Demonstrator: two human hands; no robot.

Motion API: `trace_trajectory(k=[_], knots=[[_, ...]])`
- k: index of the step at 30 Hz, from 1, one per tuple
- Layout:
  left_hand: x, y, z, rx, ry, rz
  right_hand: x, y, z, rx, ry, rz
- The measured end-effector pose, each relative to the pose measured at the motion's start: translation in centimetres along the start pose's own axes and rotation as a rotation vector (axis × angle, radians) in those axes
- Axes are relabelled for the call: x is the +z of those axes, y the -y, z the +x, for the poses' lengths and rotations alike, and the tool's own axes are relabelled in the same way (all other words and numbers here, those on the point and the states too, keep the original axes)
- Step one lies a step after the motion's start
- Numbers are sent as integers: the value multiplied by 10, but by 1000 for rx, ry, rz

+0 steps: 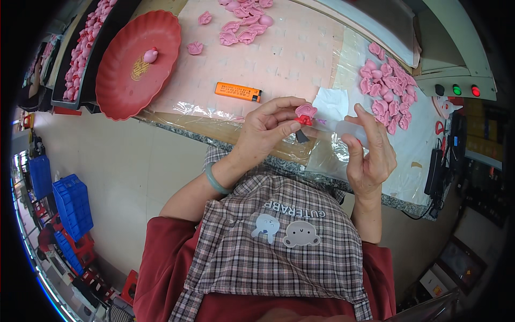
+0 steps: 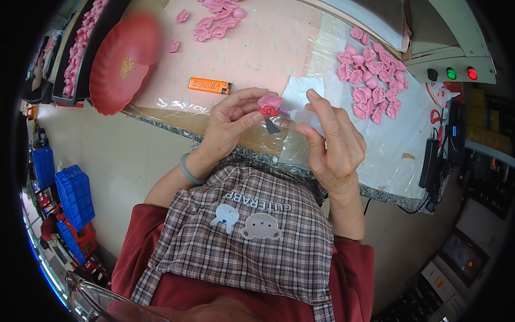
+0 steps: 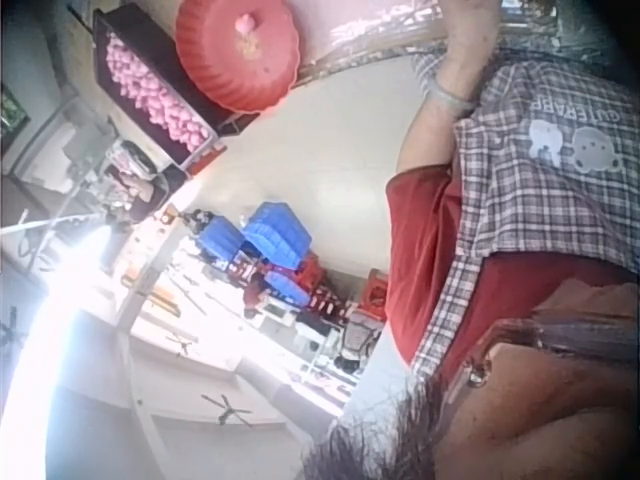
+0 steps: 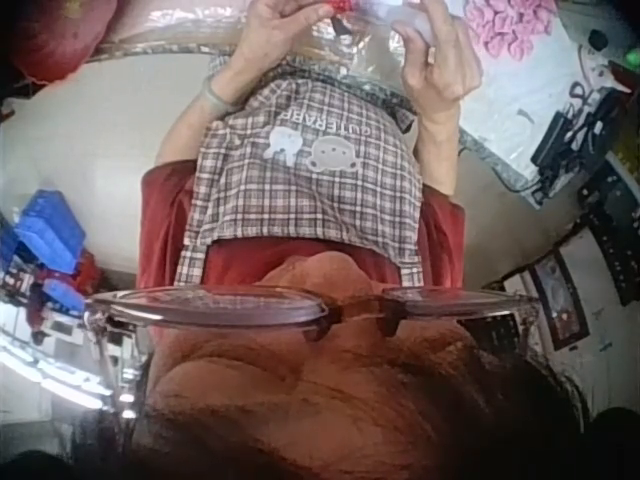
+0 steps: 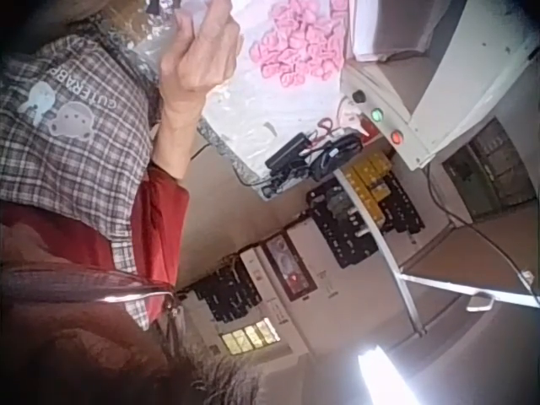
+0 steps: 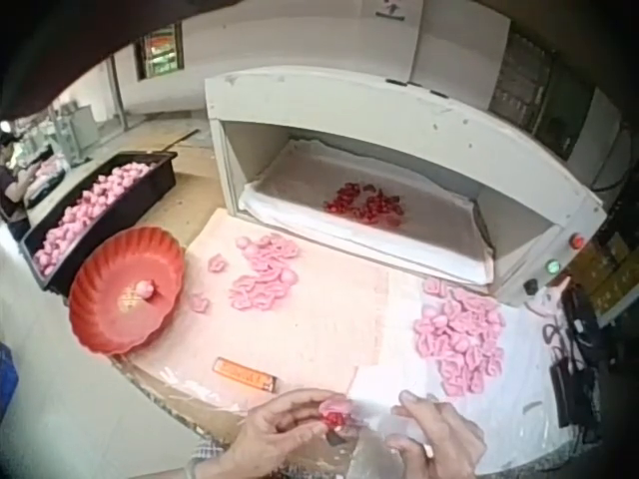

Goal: Gluing together small pink and red plastic components to assemble toy parts at a factory workbench.

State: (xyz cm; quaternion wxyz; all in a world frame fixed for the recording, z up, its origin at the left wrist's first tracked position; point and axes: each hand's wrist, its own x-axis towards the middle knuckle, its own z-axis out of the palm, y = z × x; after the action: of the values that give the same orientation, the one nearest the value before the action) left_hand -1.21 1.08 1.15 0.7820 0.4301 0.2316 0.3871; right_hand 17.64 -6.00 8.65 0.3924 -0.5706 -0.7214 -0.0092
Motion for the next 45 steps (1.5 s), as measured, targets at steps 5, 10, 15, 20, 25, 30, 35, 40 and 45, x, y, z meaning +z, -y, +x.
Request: trace_trajectory(k=[5,10,15,20,25,30,35,40,45], knots=[[0,0,2,-14,-3,9,0,-5,2,32,-13,47],[1,-1,1,-33,-8,40,1,-8,-2,116,-78,118],[-1,-1,1,-38,5,72,1,-5,-5,241,-89,243],[-1,0,1,-32,16,66,4,-5,-4,186,-70,221],[-2,1,1,-24,18,74,5,-6,-3,137,-68,206],[-1,-1,1,-26,23,69,4,-6,-2,107,-30,169],[-3,-1,2,-43,24,85,3,-9,-2,161,-33,225],[-4,-1,2,-30,41,68,10,-26,2,466,-172,719],[1,-2,3,-22,26,23,37,-52,25,452,-184,772]])
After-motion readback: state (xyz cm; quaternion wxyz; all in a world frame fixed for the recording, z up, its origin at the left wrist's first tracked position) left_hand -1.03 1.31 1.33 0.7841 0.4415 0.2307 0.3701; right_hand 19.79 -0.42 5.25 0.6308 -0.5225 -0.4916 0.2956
